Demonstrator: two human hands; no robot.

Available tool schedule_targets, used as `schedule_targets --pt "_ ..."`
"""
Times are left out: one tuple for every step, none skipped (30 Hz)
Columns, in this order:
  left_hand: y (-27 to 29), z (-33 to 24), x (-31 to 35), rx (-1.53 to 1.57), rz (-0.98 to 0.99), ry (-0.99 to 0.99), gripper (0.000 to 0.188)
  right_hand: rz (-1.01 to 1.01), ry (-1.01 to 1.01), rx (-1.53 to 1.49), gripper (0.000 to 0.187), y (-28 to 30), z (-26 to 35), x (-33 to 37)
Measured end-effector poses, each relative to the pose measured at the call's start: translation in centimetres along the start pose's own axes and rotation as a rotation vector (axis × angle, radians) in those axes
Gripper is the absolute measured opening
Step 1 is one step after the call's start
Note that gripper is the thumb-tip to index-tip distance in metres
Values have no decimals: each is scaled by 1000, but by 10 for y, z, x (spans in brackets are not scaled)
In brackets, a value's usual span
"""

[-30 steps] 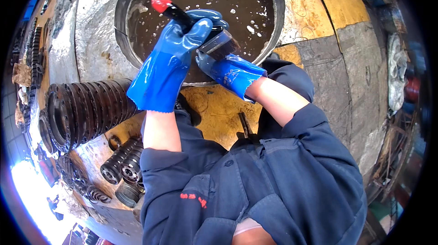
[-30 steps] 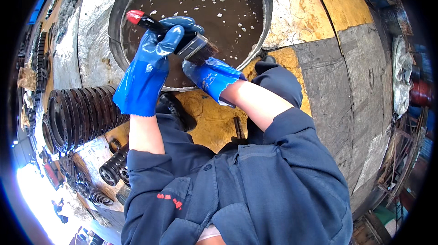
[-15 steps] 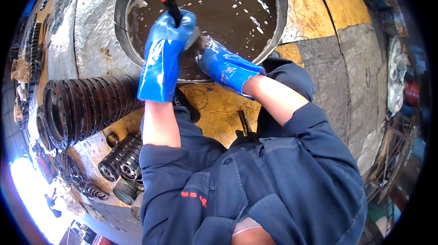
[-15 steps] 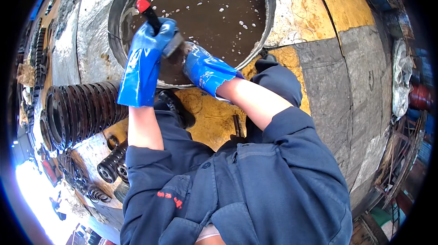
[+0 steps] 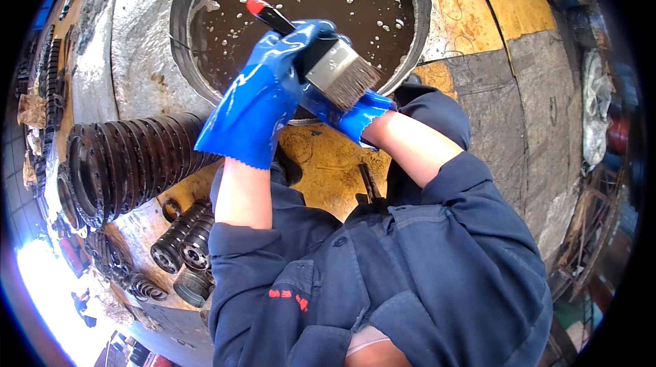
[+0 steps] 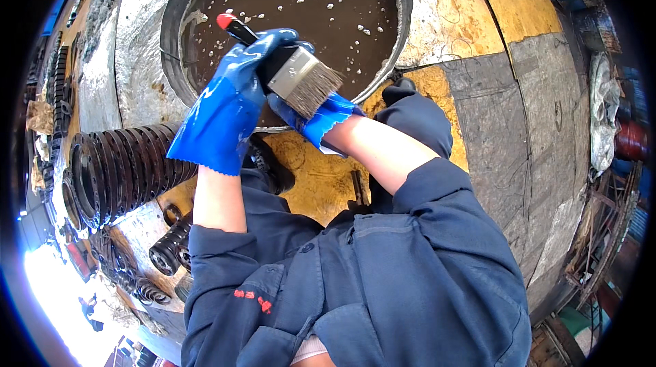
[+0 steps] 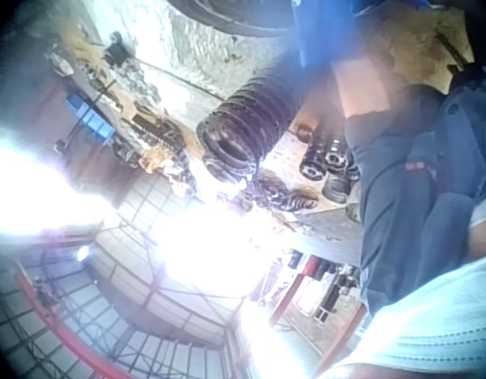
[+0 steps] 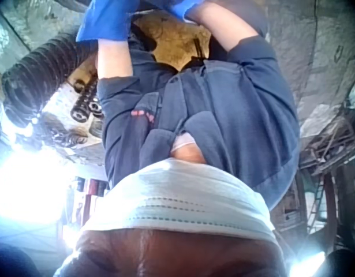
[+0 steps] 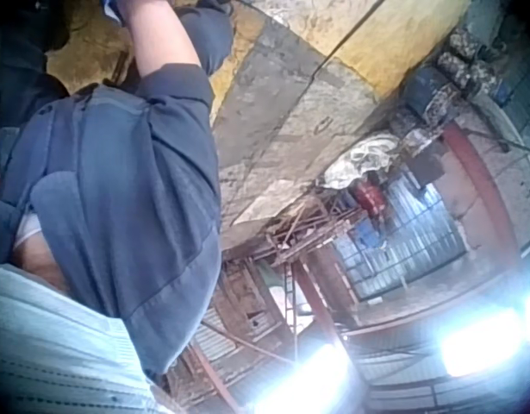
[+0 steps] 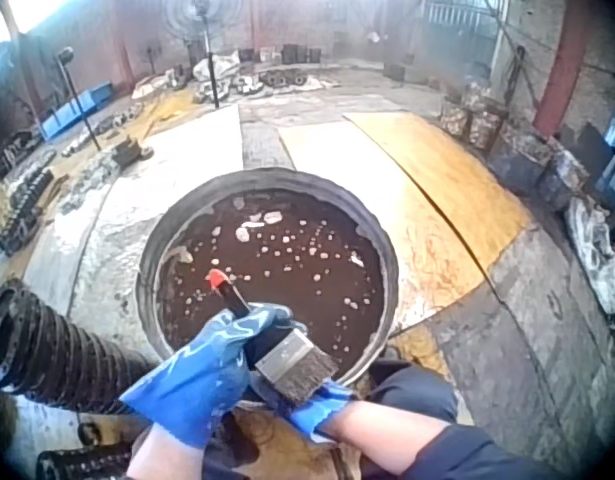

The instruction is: The person repeatedly dips metal rings into a dark liquid in a bucket and scrubs them with a red-handled brush. They rinse and wipe the rings, then place them into a stack of similar parts on the workbench.

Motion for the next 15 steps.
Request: schedule_targets --pt "2 -2 3 -46 2 4 32 -84 115 171 48 3 14 -1" --pt "-6 -2 0 -67 30 0 32 -32 44 192 44 4 9 -4" --pt "-13 -1 -3 -92 60 -5 32 20 -25 215 40 5 5 -7" --pt "-16 -3 -4 -115 68 -6 32 43 -42 229 38 0 0 -11" --pt "-18 -7 -3 -135 81 -10 32 73 -74 236 35 -7 -8 -17" --pt "-18 -10 -5 -147 84 -13 32 65 -104 223 33 -13 -17 -23" --pt "-17 -12 -7 -157 77 -10 33 57 -139 184 31 -21 -27 -27" --pt "-10 -14 -9 -187 47 -6 33 73 -187 103 28 -35 -39 -42" --pt "-5 -17 -14 -208 32 -2 33 94 -342 -308 26 -50 -61 -53" --pt "3 -19 -22 -240 0 7 33 54 -547 -1145 24 -70 -84 -64" --pt "11 -17 -26 -305 -40 37 33 -38 -660 -1594 22 -85 -101 -76" --pt "19 -14 -30 -379 -82 74 33 -121 -726 -1821 19 -95 -114 -90" --pt "27 -8 -33 -415 -127 96 33 -212 -777 -1974 17 -105 -126 -95" --pt "36 4 -33 -486 -194 157 37 -288 -815 -2062 15 -109 -138 -102" --pt "38 -2 -36 -469 -228 47 34 -352 -842 -2118 13 -112 -151 -108"
Point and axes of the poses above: each hand's wrist, its own x-axis away from the middle knuckle, its own y-axis out of the back of the hand, z = x × y, the point moved 8 cm from there along -x, towards the middle knuckle, and after that the axes turned 10 degrees about -y, right-handed, at the moved point
